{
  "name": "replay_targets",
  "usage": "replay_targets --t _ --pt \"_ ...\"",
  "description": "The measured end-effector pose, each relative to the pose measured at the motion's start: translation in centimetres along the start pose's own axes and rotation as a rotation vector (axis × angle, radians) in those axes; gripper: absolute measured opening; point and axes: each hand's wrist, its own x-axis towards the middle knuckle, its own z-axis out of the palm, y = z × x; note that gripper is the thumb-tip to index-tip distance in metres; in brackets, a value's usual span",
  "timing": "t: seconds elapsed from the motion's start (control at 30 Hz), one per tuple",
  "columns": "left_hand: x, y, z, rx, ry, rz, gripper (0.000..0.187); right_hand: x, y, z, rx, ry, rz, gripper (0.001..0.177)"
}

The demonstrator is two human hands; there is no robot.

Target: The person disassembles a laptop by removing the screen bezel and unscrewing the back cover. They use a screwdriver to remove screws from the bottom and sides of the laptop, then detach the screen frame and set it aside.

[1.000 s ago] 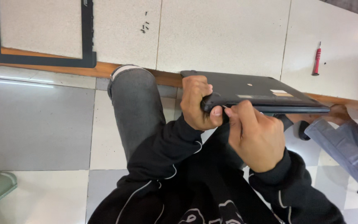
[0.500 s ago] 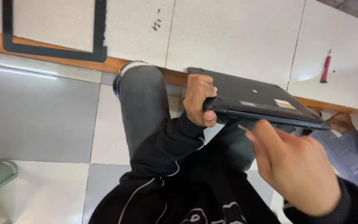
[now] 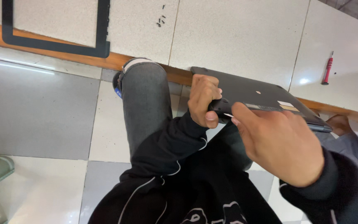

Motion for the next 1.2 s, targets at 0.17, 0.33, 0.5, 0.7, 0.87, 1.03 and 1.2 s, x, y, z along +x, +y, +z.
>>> replay_targets --t 0.17,0.33,0.5,0.7,0.87,1.03,1.2 --pt "-0.1 -0.1 -0.1 -0.009 -0.019 0.040 0.061 1.7 -1.5 -3.9 -0.130 -0.326 0.031 0.011" --pt "0.2 0.2 -0.1 0.013 -0.042 0.019 0.060 1.2 -1.8 -2.8 -0.175 -0.267 0.018 0.006" --pt "0.6 0.6 0.5 0.048 0.000 -0.021 0.060 0.0 -2.0 -0.2 -0.024 0.081 0.106 0.006" --pt "1.1 1.0 0.8 0.070 0.030 -0.049 0.060 -0.3 -2.8 0.8 0.212 0.319 0.148 0.016" --pt "1.3 1.1 0.7 0.071 -0.004 -0.068 0.057 -0.3 -3.3 1.8 0.263 0.454 0.155 0.022" --pt "1.2 1.6 0.3 0.089 0.000 -0.069 0.055 -0.4 -2.8 1.4 0.280 0.495 0.186 0.021" --pt "1.4 1.6 -0.3 0.052 -0.074 0.004 0.059 0.9 -1.0 -2.3 0.059 -0.042 0.007 0.013"
